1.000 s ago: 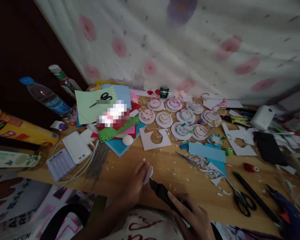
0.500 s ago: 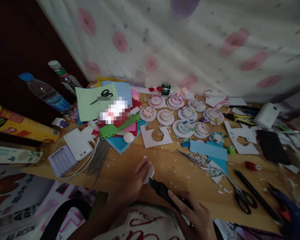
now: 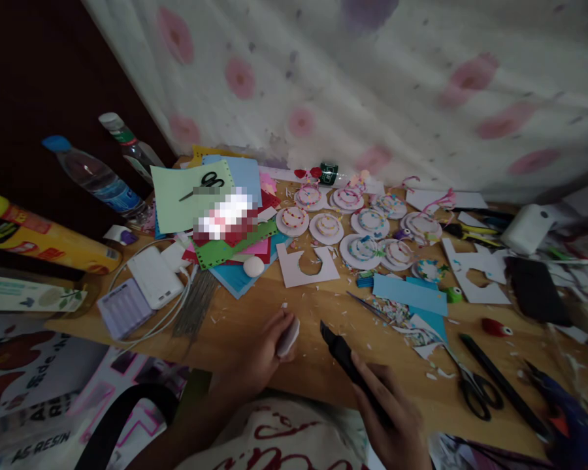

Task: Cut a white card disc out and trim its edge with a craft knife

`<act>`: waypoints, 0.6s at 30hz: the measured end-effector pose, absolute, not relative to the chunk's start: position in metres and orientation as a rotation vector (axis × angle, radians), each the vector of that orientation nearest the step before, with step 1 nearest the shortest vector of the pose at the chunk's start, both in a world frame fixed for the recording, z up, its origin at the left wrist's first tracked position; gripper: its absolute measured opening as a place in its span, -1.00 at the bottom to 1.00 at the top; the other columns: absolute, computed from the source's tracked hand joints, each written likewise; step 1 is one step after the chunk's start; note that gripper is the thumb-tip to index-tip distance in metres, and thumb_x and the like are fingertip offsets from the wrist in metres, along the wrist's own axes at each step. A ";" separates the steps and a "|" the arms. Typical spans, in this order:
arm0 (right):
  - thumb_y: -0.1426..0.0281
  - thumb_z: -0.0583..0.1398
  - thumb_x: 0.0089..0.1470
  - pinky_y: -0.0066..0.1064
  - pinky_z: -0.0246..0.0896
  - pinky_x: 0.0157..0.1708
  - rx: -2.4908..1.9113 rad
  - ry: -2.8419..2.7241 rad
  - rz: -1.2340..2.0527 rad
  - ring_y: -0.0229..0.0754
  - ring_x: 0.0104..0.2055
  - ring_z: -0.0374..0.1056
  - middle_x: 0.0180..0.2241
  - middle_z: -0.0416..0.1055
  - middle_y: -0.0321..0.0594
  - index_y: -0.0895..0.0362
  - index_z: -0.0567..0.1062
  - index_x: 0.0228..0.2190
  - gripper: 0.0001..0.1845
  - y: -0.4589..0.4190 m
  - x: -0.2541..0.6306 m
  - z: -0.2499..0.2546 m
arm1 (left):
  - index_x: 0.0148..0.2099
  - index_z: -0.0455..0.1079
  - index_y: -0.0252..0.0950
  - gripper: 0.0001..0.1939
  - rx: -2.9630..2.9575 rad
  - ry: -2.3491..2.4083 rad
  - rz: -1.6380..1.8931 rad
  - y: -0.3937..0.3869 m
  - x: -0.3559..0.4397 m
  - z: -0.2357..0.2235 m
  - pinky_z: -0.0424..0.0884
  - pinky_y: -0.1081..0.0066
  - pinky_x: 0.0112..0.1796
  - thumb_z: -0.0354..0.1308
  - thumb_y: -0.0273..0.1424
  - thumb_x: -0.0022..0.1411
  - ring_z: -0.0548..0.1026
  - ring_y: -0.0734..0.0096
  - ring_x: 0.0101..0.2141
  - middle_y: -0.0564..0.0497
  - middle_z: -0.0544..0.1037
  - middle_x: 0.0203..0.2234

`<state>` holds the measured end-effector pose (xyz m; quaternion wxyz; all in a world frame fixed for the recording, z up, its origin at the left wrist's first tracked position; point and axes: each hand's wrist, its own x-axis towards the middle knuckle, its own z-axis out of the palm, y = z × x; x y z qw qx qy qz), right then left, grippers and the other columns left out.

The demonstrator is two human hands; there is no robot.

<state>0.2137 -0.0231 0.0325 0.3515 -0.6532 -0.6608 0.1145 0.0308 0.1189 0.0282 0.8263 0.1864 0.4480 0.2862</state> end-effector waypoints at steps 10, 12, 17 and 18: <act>0.46 0.13 0.25 -0.51 0.43 -0.38 -1.594 -1.707 0.250 -0.21 -0.29 0.50 -0.24 0.48 -0.14 -0.03 0.33 0.20 -0.49 -0.018 0.203 0.041 | -0.21 0.41 -0.33 -0.60 0.187 0.717 0.514 0.126 0.029 0.046 0.13 0.58 -0.54 0.43 -0.27 -0.07 0.21 0.67 -0.59 0.16 0.28 -0.55; 0.46 0.12 0.25 -0.50 0.41 -0.43 -1.585 -1.769 0.196 -0.22 -0.35 0.49 -0.28 0.48 -0.14 -0.03 0.36 0.18 -0.52 -0.017 0.200 0.042 | -0.21 0.41 -0.33 -0.58 0.191 0.719 0.494 0.122 0.030 0.045 0.09 0.57 -0.56 0.41 -0.22 -0.06 0.15 0.67 -0.61 0.18 0.24 -0.58; 0.47 0.12 0.25 -0.48 0.40 -0.42 -1.591 -1.893 0.132 -0.23 -0.36 0.48 -0.28 0.47 -0.14 -0.03 0.45 0.08 -0.60 -0.015 0.194 0.043 | -0.34 0.33 -0.30 -0.54 0.285 0.794 0.463 0.117 0.035 0.045 -0.08 0.51 -0.59 0.40 -0.08 -0.10 0.01 0.64 -0.63 0.22 0.13 -0.65; 0.47 0.12 0.24 -0.48 0.40 -0.41 -1.588 -1.907 0.120 -0.23 -0.35 0.47 -0.29 0.47 -0.14 -0.03 0.46 0.07 -0.61 -0.015 0.193 0.043 | -0.37 0.30 -0.29 -0.52 0.319 0.819 0.455 0.117 0.036 0.046 -0.10 0.50 -0.59 0.38 -0.04 -0.10 0.01 0.63 -0.62 0.22 0.13 -0.65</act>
